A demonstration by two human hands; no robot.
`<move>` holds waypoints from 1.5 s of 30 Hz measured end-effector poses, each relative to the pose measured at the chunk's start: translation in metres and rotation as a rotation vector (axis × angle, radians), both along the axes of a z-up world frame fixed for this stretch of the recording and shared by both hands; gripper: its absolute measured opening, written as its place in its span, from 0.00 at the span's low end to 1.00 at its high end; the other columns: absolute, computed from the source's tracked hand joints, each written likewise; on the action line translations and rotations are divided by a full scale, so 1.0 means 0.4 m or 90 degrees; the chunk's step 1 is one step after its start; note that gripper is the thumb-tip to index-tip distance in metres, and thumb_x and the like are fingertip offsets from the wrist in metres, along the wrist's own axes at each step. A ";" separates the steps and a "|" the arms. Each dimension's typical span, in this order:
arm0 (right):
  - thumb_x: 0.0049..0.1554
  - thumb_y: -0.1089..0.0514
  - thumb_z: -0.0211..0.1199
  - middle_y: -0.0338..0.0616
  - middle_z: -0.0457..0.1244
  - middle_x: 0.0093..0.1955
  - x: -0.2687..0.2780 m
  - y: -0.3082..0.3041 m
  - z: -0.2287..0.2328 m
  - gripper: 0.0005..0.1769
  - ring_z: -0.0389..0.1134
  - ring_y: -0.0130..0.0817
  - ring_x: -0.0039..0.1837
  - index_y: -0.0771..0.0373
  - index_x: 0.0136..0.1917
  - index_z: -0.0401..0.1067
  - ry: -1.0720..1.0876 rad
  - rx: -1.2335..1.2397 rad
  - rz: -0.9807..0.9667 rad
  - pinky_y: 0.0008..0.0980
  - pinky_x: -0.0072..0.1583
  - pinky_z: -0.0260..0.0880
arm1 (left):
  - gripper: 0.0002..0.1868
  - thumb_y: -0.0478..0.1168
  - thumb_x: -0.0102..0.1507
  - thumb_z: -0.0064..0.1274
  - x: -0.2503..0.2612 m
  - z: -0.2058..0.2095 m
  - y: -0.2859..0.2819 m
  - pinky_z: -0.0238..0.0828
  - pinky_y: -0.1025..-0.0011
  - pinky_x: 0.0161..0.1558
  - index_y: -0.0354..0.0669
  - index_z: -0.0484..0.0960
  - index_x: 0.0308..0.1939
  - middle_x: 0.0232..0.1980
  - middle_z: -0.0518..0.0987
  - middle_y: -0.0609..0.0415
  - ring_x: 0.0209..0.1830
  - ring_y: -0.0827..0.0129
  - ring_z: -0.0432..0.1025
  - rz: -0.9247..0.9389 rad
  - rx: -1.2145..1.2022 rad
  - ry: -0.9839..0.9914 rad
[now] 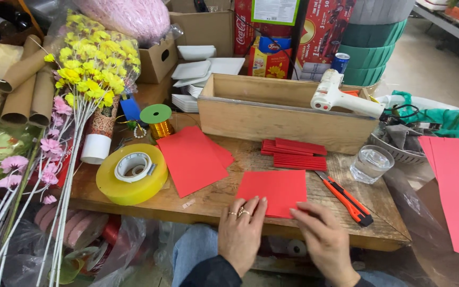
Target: Folding small red paper squares into rectangular strips on a workbench.
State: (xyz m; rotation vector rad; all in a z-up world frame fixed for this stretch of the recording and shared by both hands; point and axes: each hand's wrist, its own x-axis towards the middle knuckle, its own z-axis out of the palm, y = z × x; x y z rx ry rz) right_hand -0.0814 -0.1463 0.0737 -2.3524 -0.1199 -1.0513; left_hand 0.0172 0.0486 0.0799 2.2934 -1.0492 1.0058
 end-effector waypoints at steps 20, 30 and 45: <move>0.57 0.52 0.68 0.30 0.70 0.46 0.117 -0.108 -0.168 0.04 0.67 0.38 0.50 0.50 0.46 0.81 0.181 -0.033 -0.043 0.39 0.53 0.64 | 0.18 0.34 0.69 0.45 0.144 -0.169 -0.030 0.59 0.56 0.43 0.49 0.84 0.60 0.38 0.74 0.53 0.37 0.52 0.67 -0.208 0.119 0.198; 0.56 0.48 0.66 0.30 0.74 0.47 0.198 -0.152 -0.130 0.06 0.74 0.32 0.51 0.46 0.44 0.82 0.526 0.107 -0.083 0.34 0.56 0.69 | 0.03 0.38 0.72 0.51 0.172 -0.150 -0.041 0.62 0.56 0.45 0.46 0.79 0.47 0.42 0.73 0.52 0.36 0.53 0.66 -0.237 0.109 0.182; 0.57 0.52 0.67 0.48 0.75 0.49 0.203 -0.160 -0.098 0.10 0.75 0.50 0.61 0.52 0.52 0.83 0.563 0.182 -0.089 0.49 0.62 0.71 | 0.09 0.46 0.71 0.49 0.244 -0.261 -0.076 0.72 0.59 0.50 0.62 0.83 0.52 0.44 0.75 0.57 0.47 0.55 0.72 -0.264 0.108 0.239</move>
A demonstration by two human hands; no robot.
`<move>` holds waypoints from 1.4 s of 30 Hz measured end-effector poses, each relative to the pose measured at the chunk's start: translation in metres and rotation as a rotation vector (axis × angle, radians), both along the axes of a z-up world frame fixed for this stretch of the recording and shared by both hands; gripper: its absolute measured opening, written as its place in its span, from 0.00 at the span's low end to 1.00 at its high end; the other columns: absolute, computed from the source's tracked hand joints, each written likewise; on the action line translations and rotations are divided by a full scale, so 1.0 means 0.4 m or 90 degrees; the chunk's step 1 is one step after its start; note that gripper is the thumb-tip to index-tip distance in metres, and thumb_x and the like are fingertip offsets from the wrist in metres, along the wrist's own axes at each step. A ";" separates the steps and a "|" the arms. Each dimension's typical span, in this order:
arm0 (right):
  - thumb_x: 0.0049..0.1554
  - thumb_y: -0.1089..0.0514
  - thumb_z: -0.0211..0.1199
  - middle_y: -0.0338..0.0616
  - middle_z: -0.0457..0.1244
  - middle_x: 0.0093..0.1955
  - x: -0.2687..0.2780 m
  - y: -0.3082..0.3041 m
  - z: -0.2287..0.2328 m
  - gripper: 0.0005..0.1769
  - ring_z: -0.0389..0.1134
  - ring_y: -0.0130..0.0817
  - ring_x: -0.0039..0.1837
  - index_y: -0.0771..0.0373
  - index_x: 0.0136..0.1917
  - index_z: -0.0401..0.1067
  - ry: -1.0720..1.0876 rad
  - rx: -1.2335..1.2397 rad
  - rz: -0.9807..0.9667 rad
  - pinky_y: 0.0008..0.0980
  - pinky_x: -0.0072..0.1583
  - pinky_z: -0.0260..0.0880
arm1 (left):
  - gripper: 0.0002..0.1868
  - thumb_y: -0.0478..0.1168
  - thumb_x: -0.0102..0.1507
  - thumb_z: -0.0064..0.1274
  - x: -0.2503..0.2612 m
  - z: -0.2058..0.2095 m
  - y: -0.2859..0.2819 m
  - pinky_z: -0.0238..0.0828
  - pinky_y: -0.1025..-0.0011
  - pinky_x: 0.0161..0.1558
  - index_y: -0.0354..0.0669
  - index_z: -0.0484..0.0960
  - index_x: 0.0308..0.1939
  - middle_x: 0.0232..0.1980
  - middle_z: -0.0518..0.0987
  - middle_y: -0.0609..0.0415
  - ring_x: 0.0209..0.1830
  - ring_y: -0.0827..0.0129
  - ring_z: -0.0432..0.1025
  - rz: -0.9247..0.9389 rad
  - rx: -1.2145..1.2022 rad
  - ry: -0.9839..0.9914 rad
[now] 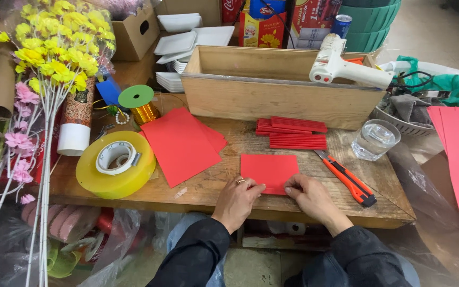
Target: Folding small red paper squares into rectangular strips on a workbench.
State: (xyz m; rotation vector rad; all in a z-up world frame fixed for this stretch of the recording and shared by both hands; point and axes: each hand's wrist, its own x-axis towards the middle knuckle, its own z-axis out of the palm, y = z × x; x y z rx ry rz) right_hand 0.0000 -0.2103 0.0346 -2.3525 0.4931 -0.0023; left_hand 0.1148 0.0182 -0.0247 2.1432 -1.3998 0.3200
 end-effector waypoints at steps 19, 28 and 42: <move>0.56 0.49 0.68 0.47 0.71 0.50 -0.006 0.011 -0.016 0.08 0.71 0.53 0.63 0.49 0.49 0.83 -0.054 -0.084 0.008 0.49 0.65 0.70 | 0.07 0.48 0.63 0.62 0.007 -0.035 -0.010 0.72 0.60 0.47 0.59 0.91 0.43 0.41 0.77 0.54 0.45 0.53 0.71 0.037 -0.055 0.170; 0.56 0.49 0.68 0.44 0.69 0.48 -0.006 0.006 -0.066 0.07 0.71 0.53 0.61 0.46 0.49 0.81 -0.078 -0.142 0.013 0.49 0.64 0.71 | 0.14 0.47 0.65 0.56 -0.068 0.007 -0.015 0.69 0.55 0.48 0.48 0.88 0.49 0.44 0.77 0.46 0.48 0.48 0.71 0.075 -0.034 0.019; 0.55 0.49 0.66 0.40 0.70 0.45 0.002 0.002 -0.101 0.07 0.70 0.46 0.54 0.46 0.46 0.81 -0.085 -0.180 -0.014 0.43 0.61 0.67 | 0.47 0.72 0.63 0.45 -0.303 0.130 -0.040 0.26 0.21 0.69 0.50 0.64 0.79 0.76 0.51 0.14 0.76 0.07 0.34 0.269 0.124 0.063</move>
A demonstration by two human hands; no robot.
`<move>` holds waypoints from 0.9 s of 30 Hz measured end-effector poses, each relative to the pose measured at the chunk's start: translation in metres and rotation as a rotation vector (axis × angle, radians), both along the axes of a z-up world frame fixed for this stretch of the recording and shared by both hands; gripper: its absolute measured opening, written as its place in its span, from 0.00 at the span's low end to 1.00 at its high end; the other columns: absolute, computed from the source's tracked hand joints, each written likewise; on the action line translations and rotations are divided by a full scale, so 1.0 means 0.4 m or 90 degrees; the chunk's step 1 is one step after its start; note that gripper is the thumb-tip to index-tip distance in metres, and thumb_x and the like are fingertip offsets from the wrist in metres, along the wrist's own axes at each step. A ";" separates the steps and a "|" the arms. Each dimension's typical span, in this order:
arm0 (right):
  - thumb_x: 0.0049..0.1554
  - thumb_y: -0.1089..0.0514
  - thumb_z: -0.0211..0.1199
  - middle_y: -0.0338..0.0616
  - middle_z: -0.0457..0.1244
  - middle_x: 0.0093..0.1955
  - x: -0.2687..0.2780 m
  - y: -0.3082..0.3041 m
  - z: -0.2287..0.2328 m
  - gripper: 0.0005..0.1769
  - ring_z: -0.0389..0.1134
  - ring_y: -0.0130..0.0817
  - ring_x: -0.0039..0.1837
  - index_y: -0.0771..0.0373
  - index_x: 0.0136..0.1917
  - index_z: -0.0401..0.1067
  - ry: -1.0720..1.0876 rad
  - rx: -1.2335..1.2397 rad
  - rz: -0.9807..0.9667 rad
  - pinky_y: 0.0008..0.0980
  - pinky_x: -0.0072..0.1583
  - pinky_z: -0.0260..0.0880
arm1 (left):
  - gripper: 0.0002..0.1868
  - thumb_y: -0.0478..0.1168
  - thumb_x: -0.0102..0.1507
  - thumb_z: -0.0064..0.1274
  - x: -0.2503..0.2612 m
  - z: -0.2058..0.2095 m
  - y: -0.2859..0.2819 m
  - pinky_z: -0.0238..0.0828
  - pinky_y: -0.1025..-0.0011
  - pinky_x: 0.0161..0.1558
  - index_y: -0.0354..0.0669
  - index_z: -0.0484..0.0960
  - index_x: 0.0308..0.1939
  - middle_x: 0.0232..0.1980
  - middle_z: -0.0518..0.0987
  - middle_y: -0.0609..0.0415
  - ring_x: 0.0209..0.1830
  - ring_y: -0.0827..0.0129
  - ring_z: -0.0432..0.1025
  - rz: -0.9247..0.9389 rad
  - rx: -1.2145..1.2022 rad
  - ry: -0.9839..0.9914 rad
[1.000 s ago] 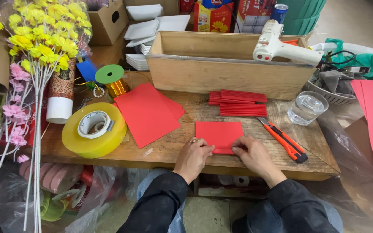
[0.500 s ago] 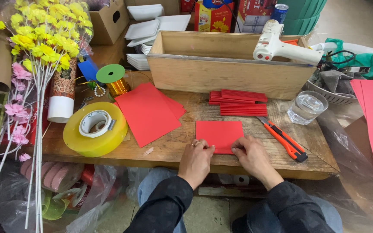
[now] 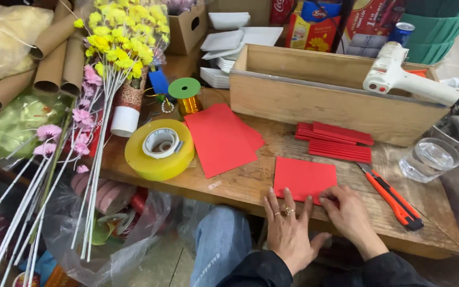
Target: Folding small red paper squares into rectangular strips on a workbench.
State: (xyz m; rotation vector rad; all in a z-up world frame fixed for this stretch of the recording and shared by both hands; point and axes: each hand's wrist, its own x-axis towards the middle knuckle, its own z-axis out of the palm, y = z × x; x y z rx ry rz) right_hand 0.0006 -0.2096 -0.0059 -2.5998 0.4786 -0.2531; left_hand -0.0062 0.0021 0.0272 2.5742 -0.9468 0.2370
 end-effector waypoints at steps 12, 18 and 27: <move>0.60 0.58 0.63 0.34 0.76 0.53 -0.060 -0.083 0.046 0.14 0.72 0.26 0.52 0.53 0.58 0.83 -0.058 0.238 -0.042 0.26 0.56 0.69 | 0.51 0.76 0.60 0.50 0.005 -0.046 -0.010 0.26 0.24 0.72 0.54 0.63 0.79 0.77 0.53 0.18 0.76 0.10 0.37 0.016 0.017 -0.075; 0.51 0.63 0.59 0.48 0.67 0.62 -0.152 0.015 0.069 0.27 0.65 0.48 0.65 0.53 0.64 0.77 -0.237 -0.170 0.098 0.48 0.68 0.62 | 0.53 0.76 0.57 0.53 0.008 -0.062 -0.016 0.30 0.25 0.73 0.53 0.62 0.78 0.77 0.54 0.19 0.75 0.10 0.41 0.023 0.003 -0.108; 0.65 0.38 0.48 0.42 0.57 0.79 -0.137 0.172 0.055 0.25 0.56 0.57 0.76 0.39 0.71 0.71 -0.168 -0.352 0.006 0.56 0.70 0.55 | 0.59 0.70 0.47 0.56 0.012 -0.081 -0.021 0.31 0.30 0.76 0.59 0.59 0.80 0.80 0.51 0.25 0.80 0.18 0.39 0.051 0.019 -0.192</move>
